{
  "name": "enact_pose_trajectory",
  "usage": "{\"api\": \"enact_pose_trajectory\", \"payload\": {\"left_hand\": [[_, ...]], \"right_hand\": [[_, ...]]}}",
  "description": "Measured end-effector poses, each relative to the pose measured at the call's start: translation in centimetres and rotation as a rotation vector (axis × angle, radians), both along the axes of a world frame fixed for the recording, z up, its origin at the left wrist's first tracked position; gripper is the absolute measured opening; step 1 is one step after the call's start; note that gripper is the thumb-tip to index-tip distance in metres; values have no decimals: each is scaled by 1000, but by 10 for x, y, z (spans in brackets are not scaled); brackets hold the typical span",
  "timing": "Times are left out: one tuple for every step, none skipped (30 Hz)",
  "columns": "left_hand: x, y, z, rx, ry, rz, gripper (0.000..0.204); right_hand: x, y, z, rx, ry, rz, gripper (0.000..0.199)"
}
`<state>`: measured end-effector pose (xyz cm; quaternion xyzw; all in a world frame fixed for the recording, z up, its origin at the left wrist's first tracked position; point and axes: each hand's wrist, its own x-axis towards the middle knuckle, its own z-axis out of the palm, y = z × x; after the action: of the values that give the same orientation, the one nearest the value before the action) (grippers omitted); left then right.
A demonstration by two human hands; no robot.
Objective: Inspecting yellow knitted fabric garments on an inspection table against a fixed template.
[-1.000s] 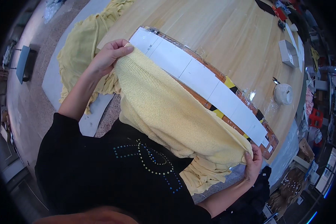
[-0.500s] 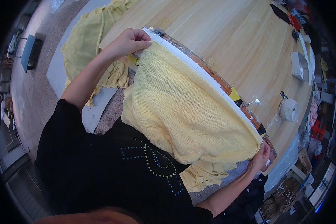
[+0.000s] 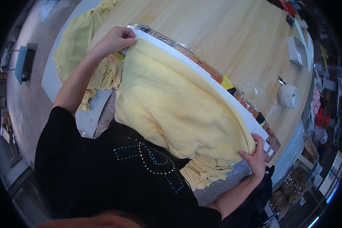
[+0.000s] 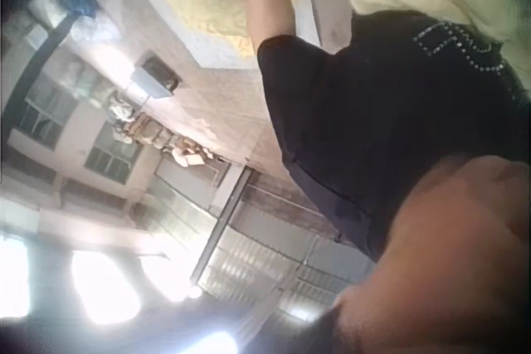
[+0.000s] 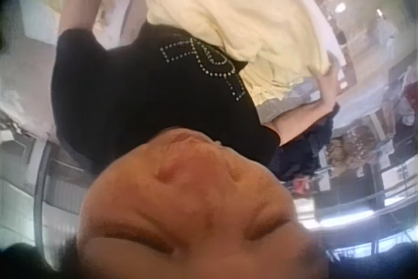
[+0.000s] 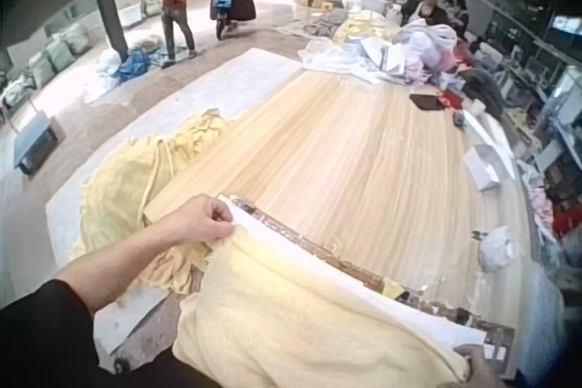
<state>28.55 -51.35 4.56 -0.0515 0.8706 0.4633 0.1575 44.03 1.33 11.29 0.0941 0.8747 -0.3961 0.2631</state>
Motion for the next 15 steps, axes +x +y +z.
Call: {"api": "enact_pose_trajectory", "payload": {"left_hand": [[1,-4,1,36,-12,21,13],[3,-13,0,10,-24,69,14],[2,-15,3,29,-80,65,14],[1,-20,-3,1,-59,68,13],[-2,-29,-10,16,-58,51,11],[-3,-29,-12,26,-76,47,11],[-3,-29,-15,26,-91,53,10],[-5,-31,-21,49,-87,22,10],[-7,-37,-27,49,-67,22,9],[-9,-40,-31,47,-45,27,8],[-10,-41,-33,51,-41,17,8],[-11,-41,-34,74,-47,8,8],[-11,-41,-36,97,-53,0,7],[-11,-41,-36,100,-51,-3,7],[-11,-41,-35,65,-68,4,8]], "right_hand": [[-5,-19,8,378,135,225,58],[-8,-26,4,428,252,239,53],[-12,-31,0,433,375,245,45],[-13,-29,-2,330,410,138,38],[-10,-20,-10,76,365,-88,30],[-7,-12,-16,-82,271,-295,22],[-4,-7,-21,-188,251,-390,19],[-2,-3,-23,-307,237,-474,16],[1,3,-25,-294,247,-492,16],[4,9,-28,-616,151,-538,15],[6,15,-33,-944,49,-567,14],[7,22,-38,-995,70,-581,15],[10,27,-43,-994,77,-585,15],[9,27,-46,-1036,94,-676,14],[8,26,-49,-1077,111,-767,12]]}}
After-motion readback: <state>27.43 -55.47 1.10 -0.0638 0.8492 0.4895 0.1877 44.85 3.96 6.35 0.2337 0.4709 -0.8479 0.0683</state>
